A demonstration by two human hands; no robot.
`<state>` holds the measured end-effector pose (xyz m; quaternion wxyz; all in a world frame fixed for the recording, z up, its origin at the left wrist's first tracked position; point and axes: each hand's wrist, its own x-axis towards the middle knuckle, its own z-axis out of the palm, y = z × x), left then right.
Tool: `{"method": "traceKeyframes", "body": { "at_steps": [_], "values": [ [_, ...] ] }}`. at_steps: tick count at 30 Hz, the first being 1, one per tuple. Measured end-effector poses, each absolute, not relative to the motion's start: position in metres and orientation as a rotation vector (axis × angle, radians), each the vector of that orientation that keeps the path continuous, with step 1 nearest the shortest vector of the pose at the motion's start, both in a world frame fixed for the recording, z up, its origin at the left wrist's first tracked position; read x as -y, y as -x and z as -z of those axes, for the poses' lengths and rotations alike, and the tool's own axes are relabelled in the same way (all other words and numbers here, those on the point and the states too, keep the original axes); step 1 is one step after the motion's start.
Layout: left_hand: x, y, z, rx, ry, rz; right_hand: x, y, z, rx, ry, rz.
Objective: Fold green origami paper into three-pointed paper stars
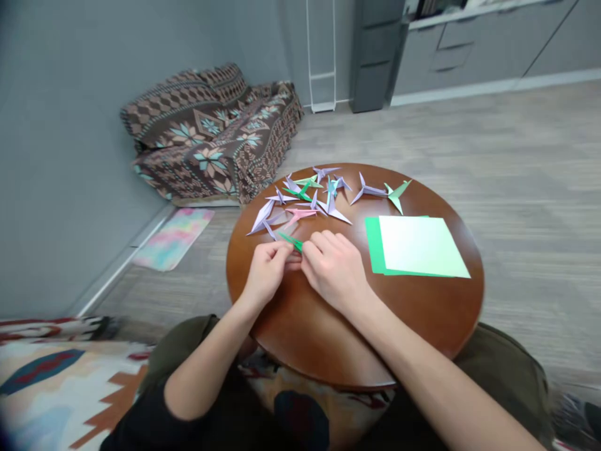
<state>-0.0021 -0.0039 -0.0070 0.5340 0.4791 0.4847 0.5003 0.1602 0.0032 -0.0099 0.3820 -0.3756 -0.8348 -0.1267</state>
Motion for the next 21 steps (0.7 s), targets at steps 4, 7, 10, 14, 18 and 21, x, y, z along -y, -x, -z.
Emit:
{"method": "traceKeyframes", "body": {
  "at_steps": [4, 7, 10, 14, 18, 21],
  "values": [
    [0.008, 0.012, 0.004, -1.12, -1.294, -1.172, 0.0, -0.161, 0.007, 2.191, 0.909, 0.305],
    [0.007, 0.018, 0.001, -1.14, -1.418, -1.156, 0.003, -0.162, 0.002, 2.197, 0.835, 0.152],
    [0.006, 0.021, -0.005, -1.144, -1.453, -1.117, 0.005, -0.163, -0.002, 2.031, 0.778, -0.201],
    [0.01, 0.015, -0.015, -1.091, -1.499, -1.102, 0.005, -0.162, -0.003, 1.779, 0.82, -0.565],
    [0.011, 0.007, -0.019, -1.042, -1.587, -1.16, 0.004, -0.164, -0.003, 1.686, 0.77, -0.814],
    [0.009, 0.001, -0.016, -1.01, -1.495, -1.246, 0.005, -0.167, -0.002, 1.624, 0.786, -0.882]
  ]
}}
